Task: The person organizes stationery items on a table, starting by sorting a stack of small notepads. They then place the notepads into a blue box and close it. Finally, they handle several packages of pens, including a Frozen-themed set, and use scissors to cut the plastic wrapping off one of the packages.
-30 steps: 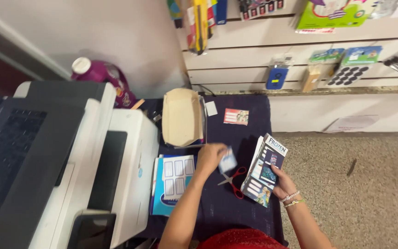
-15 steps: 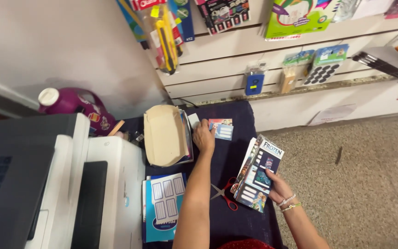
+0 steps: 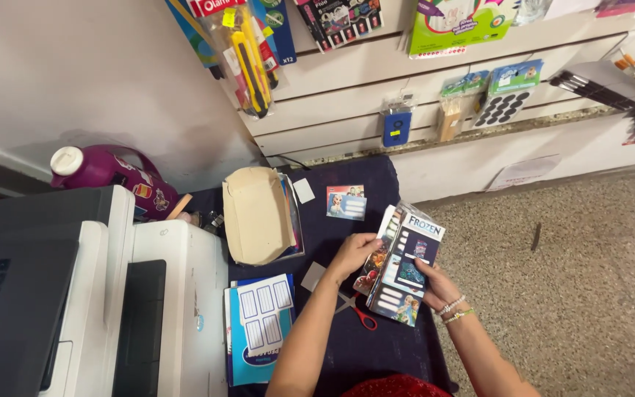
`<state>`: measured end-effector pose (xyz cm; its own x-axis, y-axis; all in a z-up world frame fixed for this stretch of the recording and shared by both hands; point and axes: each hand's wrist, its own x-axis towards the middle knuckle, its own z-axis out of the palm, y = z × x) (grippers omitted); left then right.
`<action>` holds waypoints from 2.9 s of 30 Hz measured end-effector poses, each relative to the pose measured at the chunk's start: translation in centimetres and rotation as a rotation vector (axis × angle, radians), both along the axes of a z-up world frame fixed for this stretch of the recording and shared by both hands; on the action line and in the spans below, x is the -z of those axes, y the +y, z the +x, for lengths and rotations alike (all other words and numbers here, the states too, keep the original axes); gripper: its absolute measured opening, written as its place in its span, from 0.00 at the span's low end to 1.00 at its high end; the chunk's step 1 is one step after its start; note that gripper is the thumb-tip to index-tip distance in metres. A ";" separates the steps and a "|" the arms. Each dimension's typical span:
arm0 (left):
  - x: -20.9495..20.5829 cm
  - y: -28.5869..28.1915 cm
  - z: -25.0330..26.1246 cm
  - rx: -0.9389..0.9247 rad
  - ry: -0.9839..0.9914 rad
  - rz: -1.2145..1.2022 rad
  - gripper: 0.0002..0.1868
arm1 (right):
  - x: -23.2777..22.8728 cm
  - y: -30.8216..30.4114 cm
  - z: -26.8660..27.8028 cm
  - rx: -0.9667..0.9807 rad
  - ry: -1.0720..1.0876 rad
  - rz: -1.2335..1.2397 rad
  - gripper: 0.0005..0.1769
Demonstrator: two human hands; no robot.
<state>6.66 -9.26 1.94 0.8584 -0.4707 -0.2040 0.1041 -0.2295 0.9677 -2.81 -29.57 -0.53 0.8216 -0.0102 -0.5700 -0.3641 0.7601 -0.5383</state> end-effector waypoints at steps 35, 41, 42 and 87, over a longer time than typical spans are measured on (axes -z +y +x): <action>-0.2 7.5 -2.4 -0.567 -0.212 -0.087 0.17 | 5.7 -1.8 -1.5 0.035 -0.031 0.268 0.17; -5.5 12.3 -0.3 -0.795 -0.312 -0.108 0.23 | 5.5 -1.9 -1.3 0.038 -0.030 0.246 0.17; -6.1 13.5 0.4 -0.868 -0.405 -0.098 0.23 | 6.0 -2.0 -1.3 0.039 -0.035 0.246 0.17; 7.7 3.4 6.4 -0.542 0.110 -0.181 0.18 | 2.7 -1.8 -3.2 0.107 0.047 0.037 0.14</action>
